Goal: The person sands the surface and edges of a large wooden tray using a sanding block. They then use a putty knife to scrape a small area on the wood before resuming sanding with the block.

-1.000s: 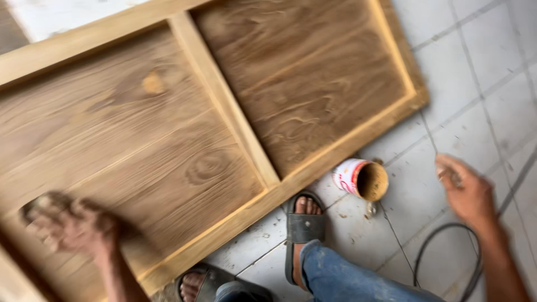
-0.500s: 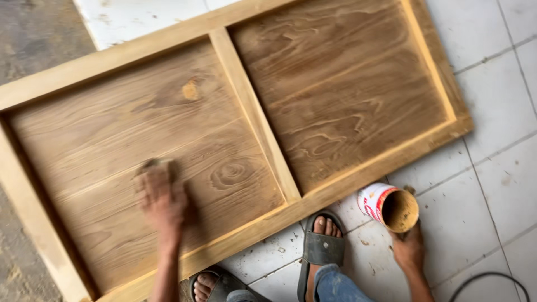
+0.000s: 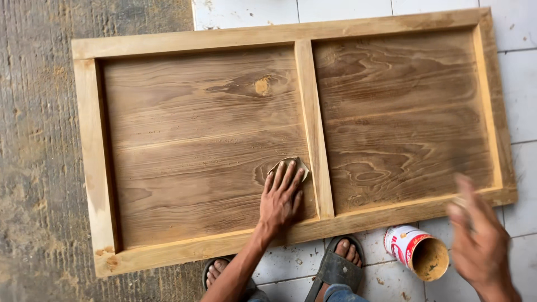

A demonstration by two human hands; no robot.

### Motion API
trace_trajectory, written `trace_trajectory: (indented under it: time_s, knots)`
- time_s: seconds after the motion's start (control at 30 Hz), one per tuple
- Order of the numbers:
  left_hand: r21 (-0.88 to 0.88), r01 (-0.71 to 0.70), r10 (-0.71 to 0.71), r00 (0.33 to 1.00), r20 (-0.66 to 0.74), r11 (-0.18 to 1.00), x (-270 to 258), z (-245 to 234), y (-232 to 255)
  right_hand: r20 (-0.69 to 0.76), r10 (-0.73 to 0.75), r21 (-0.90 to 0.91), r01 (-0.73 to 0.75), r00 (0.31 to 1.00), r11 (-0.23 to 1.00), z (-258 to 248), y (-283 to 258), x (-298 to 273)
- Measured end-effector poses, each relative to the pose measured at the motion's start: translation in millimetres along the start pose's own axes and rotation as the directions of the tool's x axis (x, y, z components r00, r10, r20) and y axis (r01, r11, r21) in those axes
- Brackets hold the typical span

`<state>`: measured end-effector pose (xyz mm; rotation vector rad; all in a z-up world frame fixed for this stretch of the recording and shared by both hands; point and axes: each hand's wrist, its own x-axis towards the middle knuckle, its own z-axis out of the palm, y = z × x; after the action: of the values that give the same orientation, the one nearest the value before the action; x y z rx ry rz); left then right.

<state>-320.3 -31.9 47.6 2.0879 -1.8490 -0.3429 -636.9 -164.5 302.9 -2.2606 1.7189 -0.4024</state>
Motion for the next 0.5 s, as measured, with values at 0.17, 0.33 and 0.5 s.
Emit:
trace_trajectory:
  time_s: [0.17, 0.33, 0.5]
  knots:
    - [0.037, 0.257, -0.252, 0.962, -0.106, 0.966, 4.4, -18.7, -50.8, 0.737, -0.389, -0.047, 0.616, 0.553, 0.787, 42.7, -130.7, 89.7]
    - [0.093, 0.459, -0.429, 0.873, -0.232, 0.883, 0.9, -28.7, -94.4, 0.725, -0.242, -0.160, 0.499, 0.645, 0.852, 179.1, -174.4, 123.6]
    - [0.124, 0.494, -0.463, 0.860, -0.216, 0.860, 5.9, -29.6, -99.3, 0.678, -0.118, -0.266, 0.391, 0.726, 0.881, 307.9, -220.8, 150.4]
